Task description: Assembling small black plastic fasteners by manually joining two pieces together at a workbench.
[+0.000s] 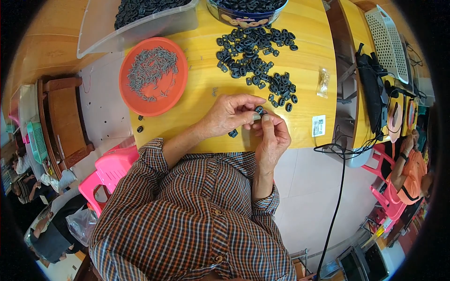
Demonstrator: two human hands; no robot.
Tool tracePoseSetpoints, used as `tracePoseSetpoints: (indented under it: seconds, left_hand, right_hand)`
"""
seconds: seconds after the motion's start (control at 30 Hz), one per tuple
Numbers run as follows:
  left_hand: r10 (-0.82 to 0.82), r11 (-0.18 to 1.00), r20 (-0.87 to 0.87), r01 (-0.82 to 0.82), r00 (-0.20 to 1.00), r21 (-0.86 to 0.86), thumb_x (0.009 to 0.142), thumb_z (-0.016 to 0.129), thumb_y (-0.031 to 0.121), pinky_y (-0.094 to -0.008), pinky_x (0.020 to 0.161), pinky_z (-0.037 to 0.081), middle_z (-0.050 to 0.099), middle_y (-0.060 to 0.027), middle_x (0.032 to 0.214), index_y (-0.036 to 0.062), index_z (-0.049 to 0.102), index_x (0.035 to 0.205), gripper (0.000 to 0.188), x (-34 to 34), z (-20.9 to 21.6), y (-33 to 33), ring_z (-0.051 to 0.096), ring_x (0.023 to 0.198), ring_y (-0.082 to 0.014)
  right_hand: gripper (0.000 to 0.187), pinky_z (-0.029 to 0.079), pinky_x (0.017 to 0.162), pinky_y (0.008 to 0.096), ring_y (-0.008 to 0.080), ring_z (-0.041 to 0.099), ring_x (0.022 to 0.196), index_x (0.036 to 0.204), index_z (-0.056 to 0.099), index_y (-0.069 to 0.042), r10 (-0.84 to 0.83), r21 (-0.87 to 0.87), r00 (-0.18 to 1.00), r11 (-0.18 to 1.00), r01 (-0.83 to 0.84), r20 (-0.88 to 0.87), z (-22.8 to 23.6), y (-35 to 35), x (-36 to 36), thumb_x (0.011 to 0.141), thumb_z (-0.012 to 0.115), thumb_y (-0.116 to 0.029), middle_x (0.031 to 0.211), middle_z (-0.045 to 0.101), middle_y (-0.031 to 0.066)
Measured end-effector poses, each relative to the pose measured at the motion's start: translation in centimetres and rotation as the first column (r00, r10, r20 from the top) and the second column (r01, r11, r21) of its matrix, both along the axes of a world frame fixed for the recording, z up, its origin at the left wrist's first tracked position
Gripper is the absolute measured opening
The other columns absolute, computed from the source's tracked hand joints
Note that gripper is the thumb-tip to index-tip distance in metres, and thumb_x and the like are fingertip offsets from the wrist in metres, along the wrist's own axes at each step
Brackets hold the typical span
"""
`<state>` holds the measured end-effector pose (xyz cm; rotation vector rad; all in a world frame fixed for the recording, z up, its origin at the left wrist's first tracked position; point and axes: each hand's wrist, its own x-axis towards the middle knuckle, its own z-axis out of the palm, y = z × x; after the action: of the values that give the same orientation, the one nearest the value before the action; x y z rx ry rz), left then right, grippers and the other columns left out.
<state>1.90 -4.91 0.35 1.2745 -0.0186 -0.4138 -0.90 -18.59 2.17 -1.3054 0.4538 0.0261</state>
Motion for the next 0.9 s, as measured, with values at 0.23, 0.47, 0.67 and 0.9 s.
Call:
tracePoseSetpoints:
  seconds: [0.23,0.47,0.67,0.9]
  left_hand:
    - [-0.024,1.000,-0.011,0.024,1.000,0.000,0.086,0.060,0.001,-0.0191,0.059,0.050,0.058,0.0012,0.077,0.0005,0.059,0.115,0.029,0.08,-0.13,0.22,0.057,0.064,-0.0048]
    - [-0.035,0.999,0.023,0.035,0.999,-0.003,0.086,0.060,0.001,-0.0191,0.059,0.050,0.058,0.0006,0.077,0.0007,0.061,0.112,0.026,0.22,-0.41,0.52,0.058,0.063,-0.0054]
    - [-0.027,1.000,0.013,0.027,1.000,-0.002,0.086,0.059,0.000,-0.0191,0.059,0.050,0.058,0.0005,0.077,0.0011,0.061,0.112,0.026,0.20,-0.20,0.50,0.058,0.063,-0.0054]
    - [-0.031,1.000,0.029,0.031,0.999,0.006,0.086,0.058,-0.001,-0.0194,0.058,0.049,0.057,0.0008,0.077,0.0016,0.062,0.111,0.026,0.20,-0.37,0.50,0.057,0.062,-0.0050]
  right_hand:
    - [0.010,0.040,0.057,0.0167,0.0037,0.053,0.062,0.089,0.063,0.000,0.003,-0.014,1.000,1.000,-0.003,0.017,-0.09,0.06,-0.04,0.089,0.059,-0.009,0.074,0.064,0.0019]
    - [0.009,0.039,0.057,0.0165,0.0034,0.052,0.061,0.089,0.063,0.000,0.029,-0.055,0.999,0.998,-0.027,0.034,0.04,0.02,-0.07,0.089,0.058,-0.008,0.073,0.063,0.0007]
    - [0.009,0.039,0.056,0.0164,0.0034,0.052,0.061,0.088,0.063,0.000,0.025,-0.022,1.000,0.999,-0.025,0.004,0.21,0.10,0.01,0.090,0.058,-0.008,0.072,0.062,0.0007]
    - [0.010,0.039,0.055,0.0172,0.0040,0.050,0.058,0.085,0.062,0.000,0.032,-0.084,0.999,0.996,-0.031,0.002,0.52,0.29,0.14,0.089,0.059,-0.009,0.070,0.062,0.0017]
